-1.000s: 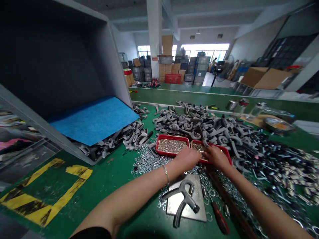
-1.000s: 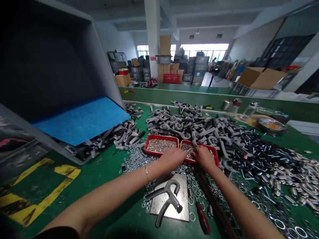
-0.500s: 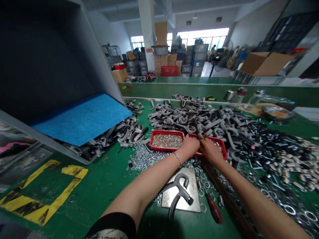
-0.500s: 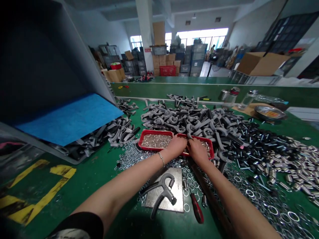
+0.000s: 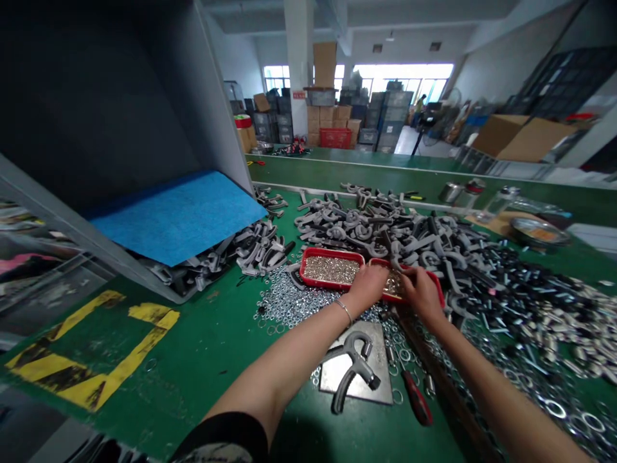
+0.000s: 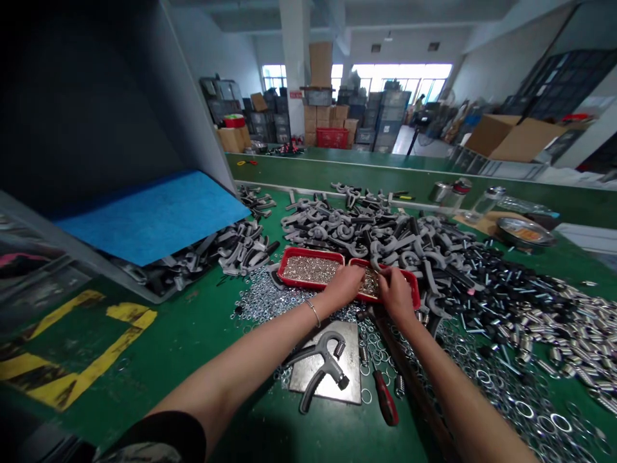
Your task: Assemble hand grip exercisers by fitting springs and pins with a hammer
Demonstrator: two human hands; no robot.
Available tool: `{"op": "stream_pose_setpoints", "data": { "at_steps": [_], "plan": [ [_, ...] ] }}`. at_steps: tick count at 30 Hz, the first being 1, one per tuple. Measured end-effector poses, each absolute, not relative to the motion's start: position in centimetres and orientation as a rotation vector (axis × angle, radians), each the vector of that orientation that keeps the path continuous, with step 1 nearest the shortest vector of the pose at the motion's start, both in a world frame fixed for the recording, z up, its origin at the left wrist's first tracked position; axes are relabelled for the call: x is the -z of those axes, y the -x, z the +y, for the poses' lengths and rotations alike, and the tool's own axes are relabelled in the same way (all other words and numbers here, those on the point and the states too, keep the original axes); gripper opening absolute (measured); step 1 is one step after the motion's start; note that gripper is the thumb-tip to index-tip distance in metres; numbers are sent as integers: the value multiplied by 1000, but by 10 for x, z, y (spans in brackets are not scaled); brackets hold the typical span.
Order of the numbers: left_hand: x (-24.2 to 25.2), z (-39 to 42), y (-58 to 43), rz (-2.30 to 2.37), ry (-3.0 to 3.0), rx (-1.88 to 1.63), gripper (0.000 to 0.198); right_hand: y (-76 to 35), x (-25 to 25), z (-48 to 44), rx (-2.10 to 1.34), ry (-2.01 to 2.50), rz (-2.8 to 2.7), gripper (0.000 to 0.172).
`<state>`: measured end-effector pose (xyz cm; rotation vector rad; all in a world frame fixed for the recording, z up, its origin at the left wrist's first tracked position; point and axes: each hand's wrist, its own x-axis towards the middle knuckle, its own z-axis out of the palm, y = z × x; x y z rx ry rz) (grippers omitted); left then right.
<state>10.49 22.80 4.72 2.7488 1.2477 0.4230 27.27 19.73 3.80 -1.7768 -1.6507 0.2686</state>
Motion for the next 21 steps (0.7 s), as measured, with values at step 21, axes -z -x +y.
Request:
{"op": "stream_pose_setpoints", "data": {
  "at_steps": [21],
  "plan": [
    [-42,217,-75,1152,-1991,-833,14,-209,-24,77,-832,1574,-1830,21]
  ]
}}
